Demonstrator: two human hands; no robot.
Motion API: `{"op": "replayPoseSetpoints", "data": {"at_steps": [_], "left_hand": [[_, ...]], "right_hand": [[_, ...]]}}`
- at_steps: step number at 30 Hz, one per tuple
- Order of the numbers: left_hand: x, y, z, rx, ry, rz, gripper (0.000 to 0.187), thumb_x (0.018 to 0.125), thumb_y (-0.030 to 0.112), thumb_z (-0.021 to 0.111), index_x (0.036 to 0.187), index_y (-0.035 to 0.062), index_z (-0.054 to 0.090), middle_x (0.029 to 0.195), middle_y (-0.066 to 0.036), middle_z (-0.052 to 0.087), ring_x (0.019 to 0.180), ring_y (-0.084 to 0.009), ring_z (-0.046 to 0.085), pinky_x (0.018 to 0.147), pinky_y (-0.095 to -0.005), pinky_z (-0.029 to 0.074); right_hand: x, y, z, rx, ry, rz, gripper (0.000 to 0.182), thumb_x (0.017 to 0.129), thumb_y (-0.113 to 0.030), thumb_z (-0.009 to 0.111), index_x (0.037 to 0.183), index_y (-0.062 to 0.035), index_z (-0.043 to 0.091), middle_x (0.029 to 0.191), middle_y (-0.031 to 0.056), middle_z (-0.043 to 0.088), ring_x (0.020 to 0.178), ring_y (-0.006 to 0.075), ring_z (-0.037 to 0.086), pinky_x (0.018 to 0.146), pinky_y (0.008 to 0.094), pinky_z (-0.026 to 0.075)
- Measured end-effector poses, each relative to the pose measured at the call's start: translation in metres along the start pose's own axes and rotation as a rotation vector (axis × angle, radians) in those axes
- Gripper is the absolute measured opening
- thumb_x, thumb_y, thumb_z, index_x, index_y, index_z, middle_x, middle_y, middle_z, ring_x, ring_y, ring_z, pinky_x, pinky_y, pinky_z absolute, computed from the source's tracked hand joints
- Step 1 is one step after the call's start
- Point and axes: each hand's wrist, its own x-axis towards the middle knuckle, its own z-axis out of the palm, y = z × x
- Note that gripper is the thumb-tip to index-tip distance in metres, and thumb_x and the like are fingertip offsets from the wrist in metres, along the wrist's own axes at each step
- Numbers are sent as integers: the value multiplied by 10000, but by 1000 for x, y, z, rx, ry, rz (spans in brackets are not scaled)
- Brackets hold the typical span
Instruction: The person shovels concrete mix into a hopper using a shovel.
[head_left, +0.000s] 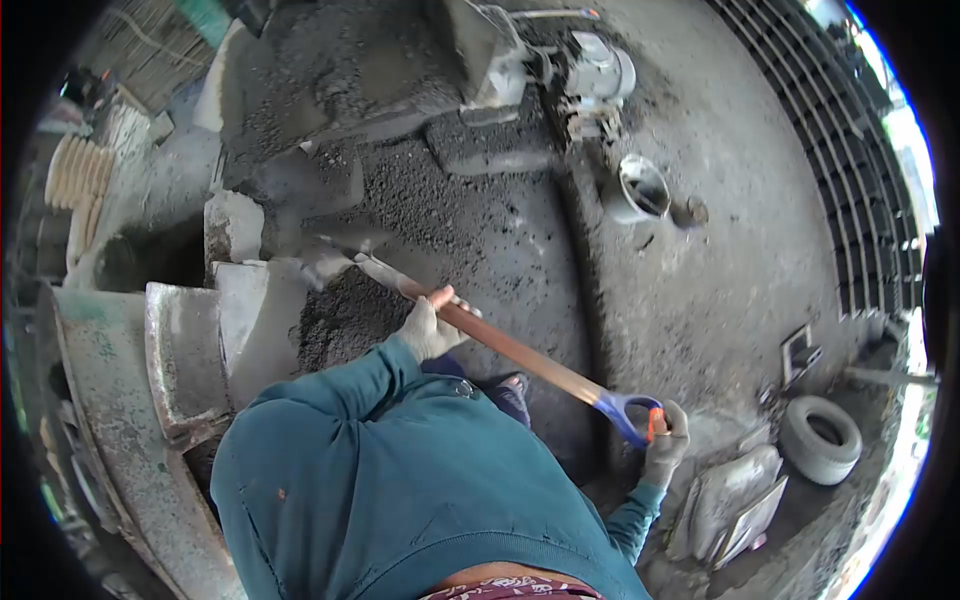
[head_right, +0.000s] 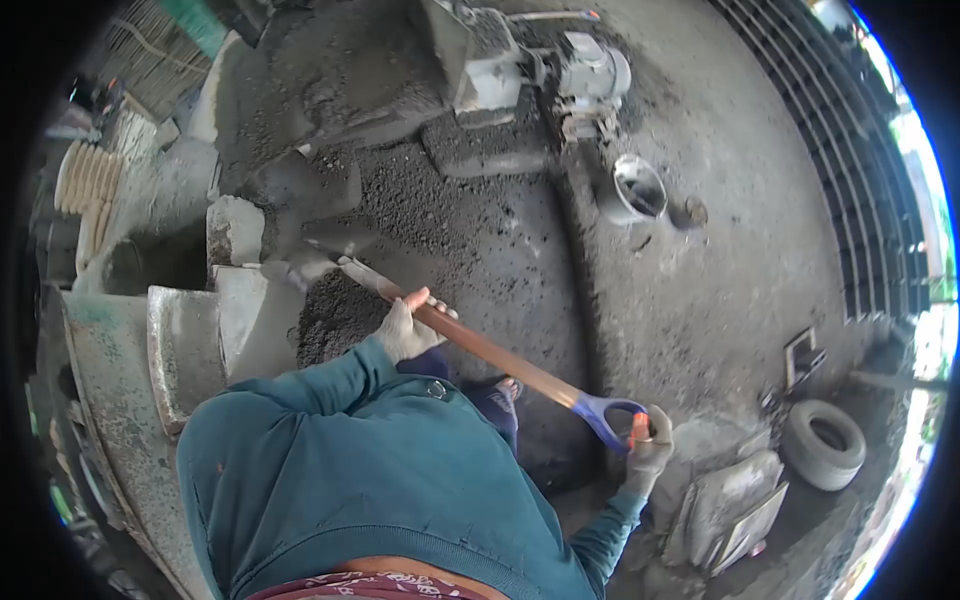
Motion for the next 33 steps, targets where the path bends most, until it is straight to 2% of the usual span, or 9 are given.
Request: {"op": "replayPoseSetpoints", "data": {"at_steps": [3,5,8,11,15,25,29,31,33], "left_hand": [[93,-3,-77,29,435,75,224,916,226,658,923,93,477,848,-97,513,788,-260,570,752,-524,503],[116,-9,-91,137,551,67,234,922,232,652,945,104,457,795,-92,501,718,-256,558,689,-516,500],[125,-48,-53,226,501,-71,231,932,256,643,955,116,460,732,-89,508,585,-269,538,657,-504,488],[129,-93,-9,225,384,-135,221,942,255,629,852,111,488,685,-66,523,597,-243,543,693,-479,489],[253,-71,-50,458,243,-199,235,888,192,662,754,113,485,668,-64,518,624,-237,546,675,-461,499],[469,49,40,652,232,-340,137,900,154,610,929,108,484,688,-88,504,559,-287,531,614,-503,502],[498,112,52,756,249,-227,147,903,184,578,855,98,470,623,-80,492,519,-264,497,556,-450,475],[448,89,42,582,48,-248,203,903,186,562,749,124,445,602,-61,479,506,-254,488,538,-435,459],[427,51,13,395,216,-371,160,891,170,575,788,119,465,620,-64,483,527,-265,507,538,-441,471]], "right_hand": [[-42,-29,24,91,-42,-186,462,937,-433,613,897,27,630,968,153,660,957,251,619,890,393,478],[-76,0,36,81,-45,-100,506,910,-490,636,862,13,625,805,117,654,745,224,631,708,345,512],[-98,14,76,405,118,713,510,856,-511,700,814,-13,595,570,64,565,422,161,538,393,266,417],[-97,13,137,772,158,935,386,825,-309,744,909,45,616,636,87,614,503,179,611,447,300,478],[-52,5,234,949,227,869,290,791,-193,701,936,44,621,686,97,628,508,198,612,487,291,486],[154,-58,374,969,302,987,201,822,-143,704,918,8,614,657,74,606,542,196,608,502,311,492],[177,-76,413,814,65,815,233,812,-135,749,932,17,620,687,55,616,592,135,589,544,292,470],[137,-42,399,624,-48,685,277,783,-194,788,914,-8,630,698,31,634,626,112,564,568,297,459],[89,4,363,437,-27,662,219,800,-29,732,983,-6,615,775,65,656,633,154,637,556,263,510]]}}
